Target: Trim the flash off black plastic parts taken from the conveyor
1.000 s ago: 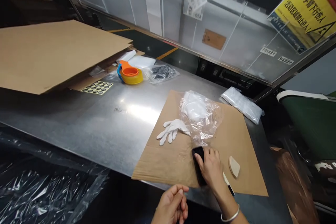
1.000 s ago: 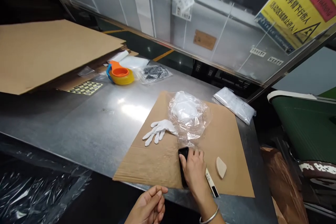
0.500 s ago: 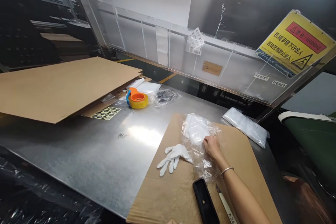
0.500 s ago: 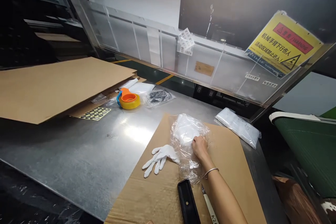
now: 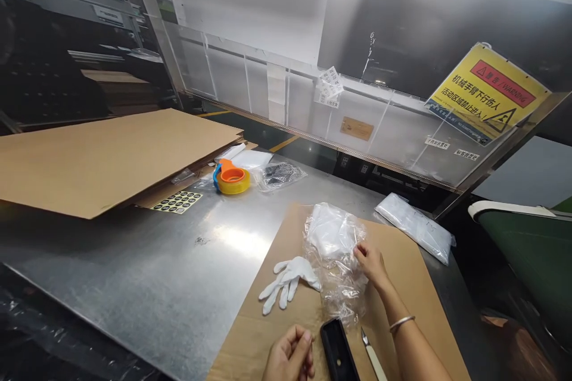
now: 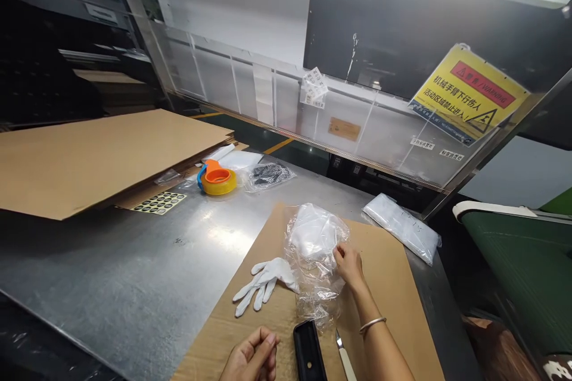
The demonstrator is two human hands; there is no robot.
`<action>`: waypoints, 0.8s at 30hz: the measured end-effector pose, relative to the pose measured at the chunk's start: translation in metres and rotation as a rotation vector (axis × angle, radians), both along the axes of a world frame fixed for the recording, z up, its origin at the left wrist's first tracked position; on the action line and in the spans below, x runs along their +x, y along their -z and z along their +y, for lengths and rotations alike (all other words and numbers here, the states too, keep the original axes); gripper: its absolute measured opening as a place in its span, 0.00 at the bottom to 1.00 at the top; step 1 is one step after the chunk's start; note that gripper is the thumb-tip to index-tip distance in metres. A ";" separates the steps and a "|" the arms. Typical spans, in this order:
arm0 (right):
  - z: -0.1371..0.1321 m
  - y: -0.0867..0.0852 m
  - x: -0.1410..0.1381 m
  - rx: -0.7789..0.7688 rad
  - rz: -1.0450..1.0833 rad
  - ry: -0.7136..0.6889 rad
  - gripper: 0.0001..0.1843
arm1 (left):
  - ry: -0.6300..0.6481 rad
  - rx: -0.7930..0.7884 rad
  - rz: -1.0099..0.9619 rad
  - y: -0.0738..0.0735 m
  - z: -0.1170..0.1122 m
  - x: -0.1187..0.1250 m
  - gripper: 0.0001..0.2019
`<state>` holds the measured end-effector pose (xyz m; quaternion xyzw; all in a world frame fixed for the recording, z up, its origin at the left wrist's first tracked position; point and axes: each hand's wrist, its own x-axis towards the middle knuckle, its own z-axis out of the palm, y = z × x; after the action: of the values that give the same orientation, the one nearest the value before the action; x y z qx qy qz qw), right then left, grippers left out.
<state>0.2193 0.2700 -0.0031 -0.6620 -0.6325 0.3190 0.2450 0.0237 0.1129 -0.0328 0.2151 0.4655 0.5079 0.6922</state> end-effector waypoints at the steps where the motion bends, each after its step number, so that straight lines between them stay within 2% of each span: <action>1: -0.005 -0.007 0.000 0.000 0.089 -0.021 0.14 | -0.018 0.018 0.000 -0.005 0.007 0.000 0.27; 4: -0.031 -0.027 -0.008 -0.032 0.368 -0.124 0.16 | -0.044 0.038 -0.032 -0.024 0.030 0.003 0.29; 6: -0.053 -0.039 -0.019 -0.078 0.531 -0.194 0.19 | 0.020 0.014 -0.116 -0.037 0.042 0.007 0.27; 9: -0.086 -0.050 -0.033 -0.169 0.702 -0.264 0.22 | 0.158 -0.050 -0.449 -0.050 0.051 0.014 0.21; 11: -0.103 -0.052 -0.039 -0.212 0.773 -0.269 0.22 | 0.111 -0.055 -0.602 -0.052 0.052 0.017 0.11; 13: -0.115 -0.049 -0.040 -0.215 0.827 -0.220 0.21 | -0.023 -0.044 -0.615 -0.048 0.049 0.017 0.04; 17: -0.134 -0.034 -0.039 -0.194 0.903 -0.025 0.24 | -0.215 -0.041 -0.585 -0.040 0.037 0.012 0.07; 21: -0.150 -0.016 -0.046 -0.216 0.951 0.111 0.21 | -0.273 -0.015 -0.542 -0.041 0.023 0.010 0.07; 24: -0.158 -0.009 -0.052 -0.152 0.967 0.179 0.21 | -0.271 0.003 -0.490 -0.043 0.013 0.012 0.08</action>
<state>0.1676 0.1116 0.0064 -0.5059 -0.3622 0.6125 0.4876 0.0360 0.1257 0.0102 0.0227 0.3082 0.6333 0.7095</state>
